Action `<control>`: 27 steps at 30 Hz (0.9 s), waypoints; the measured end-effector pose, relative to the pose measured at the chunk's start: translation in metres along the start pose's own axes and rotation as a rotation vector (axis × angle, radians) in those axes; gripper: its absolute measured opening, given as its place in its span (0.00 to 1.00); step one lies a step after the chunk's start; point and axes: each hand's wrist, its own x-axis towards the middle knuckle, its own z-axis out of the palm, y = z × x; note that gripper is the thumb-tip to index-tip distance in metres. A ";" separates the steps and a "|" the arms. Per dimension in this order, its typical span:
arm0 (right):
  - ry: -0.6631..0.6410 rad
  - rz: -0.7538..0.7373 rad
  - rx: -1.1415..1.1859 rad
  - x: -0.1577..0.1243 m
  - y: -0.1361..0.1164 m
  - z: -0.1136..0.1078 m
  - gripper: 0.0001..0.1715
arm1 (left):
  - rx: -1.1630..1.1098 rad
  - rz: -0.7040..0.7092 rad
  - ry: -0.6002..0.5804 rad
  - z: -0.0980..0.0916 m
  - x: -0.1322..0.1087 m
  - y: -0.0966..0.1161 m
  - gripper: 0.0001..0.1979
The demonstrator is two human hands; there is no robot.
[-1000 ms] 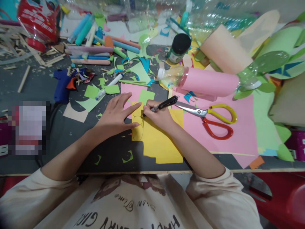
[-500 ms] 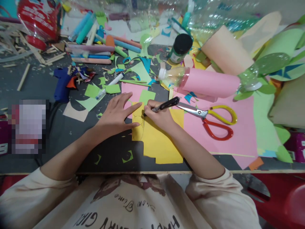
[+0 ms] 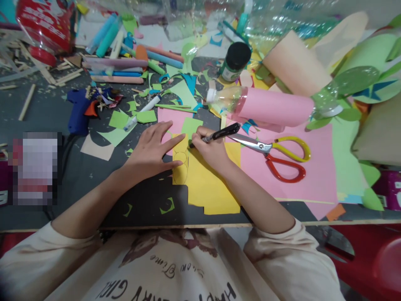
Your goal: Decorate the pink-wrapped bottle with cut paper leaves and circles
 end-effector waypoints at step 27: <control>0.080 0.023 0.196 0.005 0.008 0.002 0.23 | 0.163 0.212 0.107 -0.008 0.000 0.005 0.23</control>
